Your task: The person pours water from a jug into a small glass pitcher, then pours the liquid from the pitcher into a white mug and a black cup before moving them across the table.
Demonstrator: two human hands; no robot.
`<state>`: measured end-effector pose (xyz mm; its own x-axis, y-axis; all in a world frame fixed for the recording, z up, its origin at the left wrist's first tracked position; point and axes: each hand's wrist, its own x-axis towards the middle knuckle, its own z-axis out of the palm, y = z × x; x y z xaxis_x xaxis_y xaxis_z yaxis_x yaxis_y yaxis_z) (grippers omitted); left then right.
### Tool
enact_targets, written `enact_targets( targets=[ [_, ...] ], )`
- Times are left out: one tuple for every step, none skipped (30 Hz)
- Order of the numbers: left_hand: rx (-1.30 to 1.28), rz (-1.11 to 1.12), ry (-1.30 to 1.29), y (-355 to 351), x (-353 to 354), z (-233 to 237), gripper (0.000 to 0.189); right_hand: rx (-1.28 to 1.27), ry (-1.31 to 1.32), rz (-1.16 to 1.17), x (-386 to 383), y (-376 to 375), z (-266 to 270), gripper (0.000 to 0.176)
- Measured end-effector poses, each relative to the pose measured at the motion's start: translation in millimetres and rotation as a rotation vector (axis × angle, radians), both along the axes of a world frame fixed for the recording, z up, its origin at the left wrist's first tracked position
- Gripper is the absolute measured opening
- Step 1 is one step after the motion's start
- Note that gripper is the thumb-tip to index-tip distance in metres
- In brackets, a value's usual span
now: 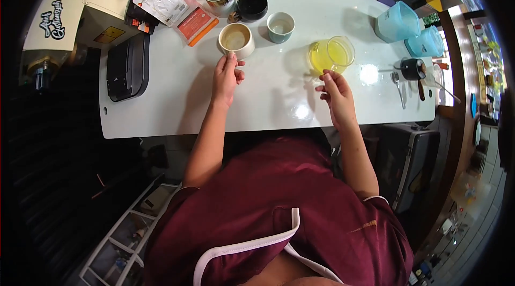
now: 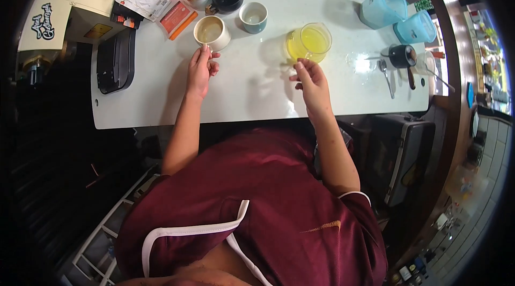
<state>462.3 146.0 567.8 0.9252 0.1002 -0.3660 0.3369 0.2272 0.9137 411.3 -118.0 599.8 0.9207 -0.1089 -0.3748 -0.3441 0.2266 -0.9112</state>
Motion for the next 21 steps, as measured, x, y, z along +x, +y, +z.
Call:
enact_targets(
  targets=[
    [-0.023,-0.006,-0.014,3,-1,-2,0.029,-0.026,-0.002,-0.047,0,5,0,0.034],
    [-0.046,-0.010,-0.031,7,-1,-4,0.028,-0.027,-0.002,-0.058,-1,9,0,0.034],
    [-0.047,-0.019,-0.032,10,-2,-6,0.028,-0.070,-0.005,-0.111,-1,10,0,0.034],
    [-0.033,-0.035,-0.048,14,-5,-9,0.028,-0.113,-0.006,-0.163,-2,10,0,0.033],
    [-0.019,-0.047,-0.065,16,-8,-12,0.027,-0.148,0.011,-0.210,-3,9,-1,0.033],
    [-0.022,-0.051,-0.066,19,-11,-14,0.027,-0.151,0.009,-0.213,-4,4,-1,0.033],
    [-0.022,-0.059,-0.067,23,-15,-16,0.029,-0.169,0.048,-0.192,-5,-3,1,0.029],
    [-0.022,-0.065,-0.070,25,-18,-16,0.031,-0.187,0.085,-0.170,-5,-9,2,0.026],
    [0.011,-0.056,-0.060,28,-21,-15,0.032,-0.241,0.081,-0.183,-4,-12,2,0.029],
    [0.011,-0.054,-0.063,30,-24,-13,0.032,-0.241,0.077,-0.182,-4,-18,3,0.029],
    [0.029,-0.055,-0.041,31,-27,-11,0.032,-0.291,0.049,-0.142,-3,-26,3,0.030],
    [0.048,-0.054,-0.016,32,-30,-8,0.033,-0.340,0.022,-0.102,-2,-34,3,0.031],
    [0.062,-0.049,-0.004,32,-33,-5,0.034,-0.361,0.031,-0.093,-1,-41,4,0.033],
    [0.064,-0.044,-0.010,34,-35,-7,0.034,-0.359,0.025,-0.090,-1,-48,4,0.033],
    [0.044,-0.043,-0.038,36,-37,-10,0.033,-0.359,0.014,-0.034,0,-57,3,0.034],
    [0.022,-0.042,-0.066,35,-39,-12,0.033,-0.361,0.004,0.021,1,-64,1,0.036],
    [0.022,-0.037,-0.070,32,-42,-15,0.033,-0.402,-0.018,0.040,3,-71,-6,0.037],
    [0.027,-0.024,-0.065,29,-46,-16,0.033,-0.402,-0.023,0.045,5,-75,-7,0.037],
    [0.033,-0.010,-0.057,27,-48,-16,0.033,-0.440,-0.062,0.079,7,-79,-7,0.038],
    [0.035,-0.003,-0.059,24,-51,-16,0.033,-0.478,-0.101,0.114,8,-82,-7,0.039],
    [0.053,0.016,-0.087,20,-55,-16,0.033,-0.476,-0.103,0.123,10,-85,-7,0.039]
  ],
)
